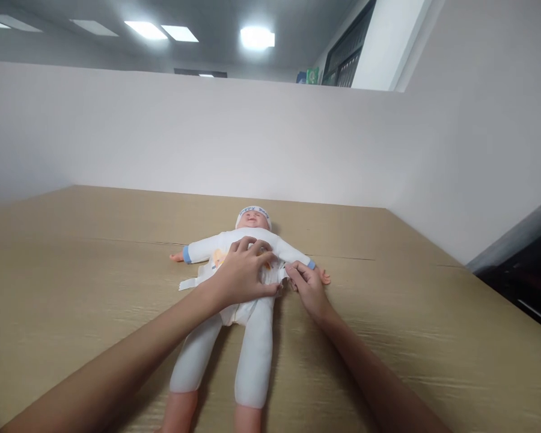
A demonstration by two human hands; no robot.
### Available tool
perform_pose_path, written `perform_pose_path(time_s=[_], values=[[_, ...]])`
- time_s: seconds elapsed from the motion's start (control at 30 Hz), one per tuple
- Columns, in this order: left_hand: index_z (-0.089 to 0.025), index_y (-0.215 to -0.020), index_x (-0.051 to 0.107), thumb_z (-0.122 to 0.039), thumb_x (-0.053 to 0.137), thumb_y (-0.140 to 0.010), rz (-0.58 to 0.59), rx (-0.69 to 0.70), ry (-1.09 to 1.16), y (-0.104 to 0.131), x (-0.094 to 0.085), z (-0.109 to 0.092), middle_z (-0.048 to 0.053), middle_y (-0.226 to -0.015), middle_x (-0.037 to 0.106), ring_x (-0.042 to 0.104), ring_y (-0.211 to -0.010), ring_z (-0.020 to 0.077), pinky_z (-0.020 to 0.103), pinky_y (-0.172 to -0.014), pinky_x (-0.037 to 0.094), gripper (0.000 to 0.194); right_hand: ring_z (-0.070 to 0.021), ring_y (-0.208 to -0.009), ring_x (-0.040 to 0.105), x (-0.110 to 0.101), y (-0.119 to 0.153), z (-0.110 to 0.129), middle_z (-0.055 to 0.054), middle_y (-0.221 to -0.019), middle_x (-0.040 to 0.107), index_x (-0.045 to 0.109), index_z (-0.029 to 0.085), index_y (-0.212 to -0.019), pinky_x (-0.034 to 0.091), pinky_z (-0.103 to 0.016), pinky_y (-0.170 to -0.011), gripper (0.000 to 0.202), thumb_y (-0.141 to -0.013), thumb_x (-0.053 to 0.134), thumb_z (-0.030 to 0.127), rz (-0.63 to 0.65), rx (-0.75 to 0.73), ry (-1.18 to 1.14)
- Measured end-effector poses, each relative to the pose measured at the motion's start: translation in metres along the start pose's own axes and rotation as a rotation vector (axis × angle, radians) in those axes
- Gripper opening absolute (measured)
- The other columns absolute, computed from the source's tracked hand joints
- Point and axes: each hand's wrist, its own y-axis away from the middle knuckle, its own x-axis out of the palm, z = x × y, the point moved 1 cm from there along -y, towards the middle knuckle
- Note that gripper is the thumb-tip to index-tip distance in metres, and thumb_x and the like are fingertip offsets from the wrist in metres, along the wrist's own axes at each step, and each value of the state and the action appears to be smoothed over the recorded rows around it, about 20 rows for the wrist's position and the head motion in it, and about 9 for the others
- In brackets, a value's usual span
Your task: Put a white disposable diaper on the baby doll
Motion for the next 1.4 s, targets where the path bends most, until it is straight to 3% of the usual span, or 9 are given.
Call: perform_pose_path(time_s=[0.23, 0.5, 0.77, 1.0, 1.2, 1.4], values=[[-0.022, -0.135, 0.065, -0.057, 0.077, -0.083, -0.007, -0.019, 0.023, 0.000, -0.001, -0.001, 0.012, -0.140, 0.068, 0.053, -0.134, 0.0406, 0.058, -0.115, 0.041, 0.064, -0.0156, -0.064, 0.042, 0.026, -0.010, 0.002, 0.003, -0.071, 0.047, 0.056, 0.024, -0.077, 0.040, -0.030, -0.059, 0.055, -0.085, 0.071, 0.077, 0.068, 0.041, -0.143], [-0.024, -0.129, 0.067, -0.056, 0.077, -0.083, -0.026, -0.009, 0.025, 0.000, 0.001, -0.001, 0.010, -0.134, 0.070, 0.055, -0.130, 0.0392, 0.057, -0.111, 0.043, 0.057, -0.0156, -0.065, 0.046, 0.020, -0.012, -0.001, 0.003, -0.074, 0.051, 0.059, 0.025, -0.084, 0.041, -0.030, -0.060, 0.050, -0.085, 0.075, 0.072, 0.105, 0.101, -0.216], [-0.024, -0.124, 0.067, -0.056, 0.075, -0.085, -0.002, -0.001, 0.004, 0.000, -0.001, -0.002, 0.011, -0.133, 0.069, 0.054, -0.130, 0.0392, 0.058, -0.112, 0.043, 0.051, -0.0150, -0.061, 0.043, 0.019, -0.016, -0.010, 0.004, -0.066, 0.047, 0.050, 0.025, -0.075, 0.040, -0.030, -0.059, 0.054, -0.083, 0.078, 0.071, 0.053, 0.136, -0.332], [-0.023, -0.115, 0.069, -0.059, 0.075, -0.085, 0.002, 0.003, -0.013, 0.001, 0.000, -0.001, 0.012, -0.137, 0.067, 0.053, -0.129, 0.0392, 0.058, -0.113, 0.042, 0.047, -0.0161, -0.064, 0.043, 0.018, -0.013, 0.001, 0.004, -0.066, 0.044, 0.049, 0.026, -0.072, 0.039, -0.031, -0.061, 0.054, -0.079, 0.081, 0.069, 0.019, 0.128, -0.382], [-0.022, -0.119, 0.068, -0.057, 0.072, -0.086, -0.010, 0.018, -0.015, 0.002, 0.004, -0.001, 0.011, -0.129, 0.069, 0.055, -0.127, 0.0384, 0.057, -0.110, 0.043, 0.048, -0.0135, -0.059, 0.035, 0.026, -0.014, -0.002, 0.005, -0.062, 0.041, 0.049, 0.025, -0.070, 0.029, -0.029, -0.055, 0.054, -0.082, 0.082, 0.066, -0.004, 0.120, -0.351], [-0.022, -0.110, 0.066, -0.055, 0.070, -0.086, -0.006, 0.007, -0.040, 0.001, 0.002, -0.002, 0.011, -0.125, 0.070, 0.055, -0.124, 0.0372, 0.054, -0.109, 0.043, 0.041, -0.0111, -0.057, 0.028, 0.036, -0.018, -0.006, 0.007, -0.063, 0.038, 0.051, 0.023, -0.072, 0.019, -0.028, -0.051, 0.052, -0.084, 0.083, 0.062, -0.023, 0.100, -0.364]])
